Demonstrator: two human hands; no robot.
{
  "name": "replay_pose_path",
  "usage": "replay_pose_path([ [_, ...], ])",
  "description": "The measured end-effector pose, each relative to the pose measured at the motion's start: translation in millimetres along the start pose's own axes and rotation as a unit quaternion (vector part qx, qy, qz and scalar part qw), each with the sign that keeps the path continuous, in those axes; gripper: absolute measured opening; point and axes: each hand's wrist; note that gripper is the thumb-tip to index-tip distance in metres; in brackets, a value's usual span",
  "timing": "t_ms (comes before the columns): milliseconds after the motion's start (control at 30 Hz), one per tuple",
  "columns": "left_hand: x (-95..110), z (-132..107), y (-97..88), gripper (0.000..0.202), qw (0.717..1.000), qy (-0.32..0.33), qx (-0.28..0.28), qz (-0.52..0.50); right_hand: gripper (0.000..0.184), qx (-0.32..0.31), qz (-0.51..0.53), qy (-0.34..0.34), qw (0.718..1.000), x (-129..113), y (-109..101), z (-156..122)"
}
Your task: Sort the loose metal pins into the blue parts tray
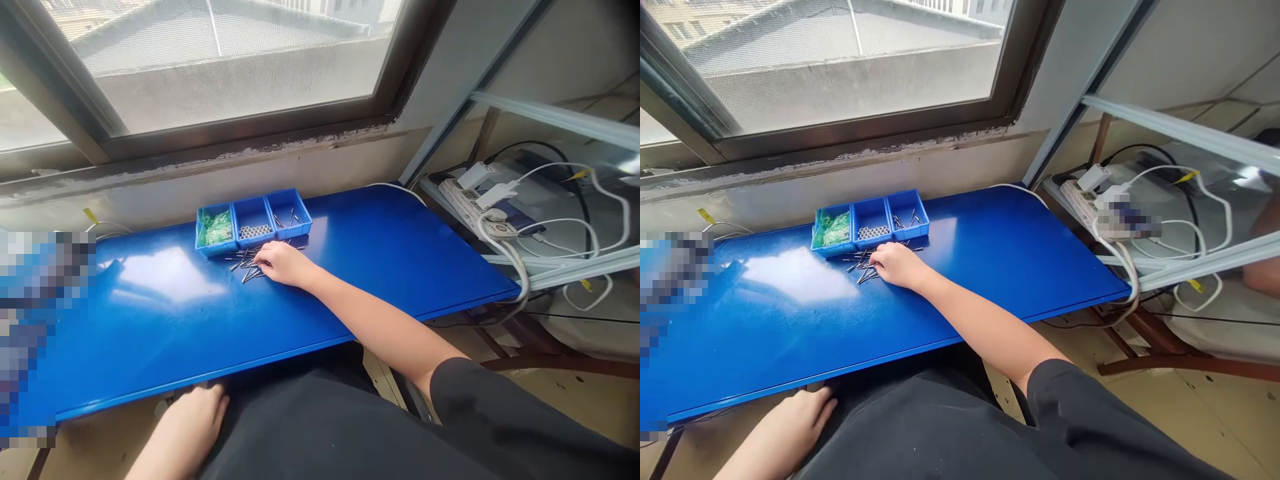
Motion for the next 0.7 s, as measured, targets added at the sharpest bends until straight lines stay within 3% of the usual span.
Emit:
replay_pose_path([
  [133,19,-8,-54.3,0.034,0.991,0.113,0.044,-0.056,0.021,-0.005,-0.012,-0.007,1.0,-1,1,0],
  [200,33,3,-76.6,0.036,0.977,0.172,0.098,-0.08,0.021,-0.006,-0.011,-0.008,1.0,0,2,0],
  [267,43,24,-89.4,0.037,0.965,0.174,0.18,-0.076,0.02,-0.004,-0.009,-0.006,1.0,0,1,0],
  [367,49,71,-92.8,0.031,0.947,0.205,0.244,-0.028,0.021,-0.003,-0.018,-0.01,1.0,-1,1,0],
  [533,38,152,-86.3,0.025,0.913,0.241,0.326,0.044,0.014,-0.047,-0.064,-0.017,0.997,-3,0,1],
  [600,33,162,-84.1,0.022,0.896,0.259,0.359,0.029,0.013,-0.039,-0.059,-0.003,0.997,-3,0,0],
  [700,39,138,-76.5,0.02,0.876,0.291,0.382,-0.057,0.017,-0.023,-0.017,0.005,1.0,-3,-1,-1],
])
Point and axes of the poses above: each hand's wrist, its own z-axis towards the middle knuckle, its own y-axis out of the palm, x = y × z
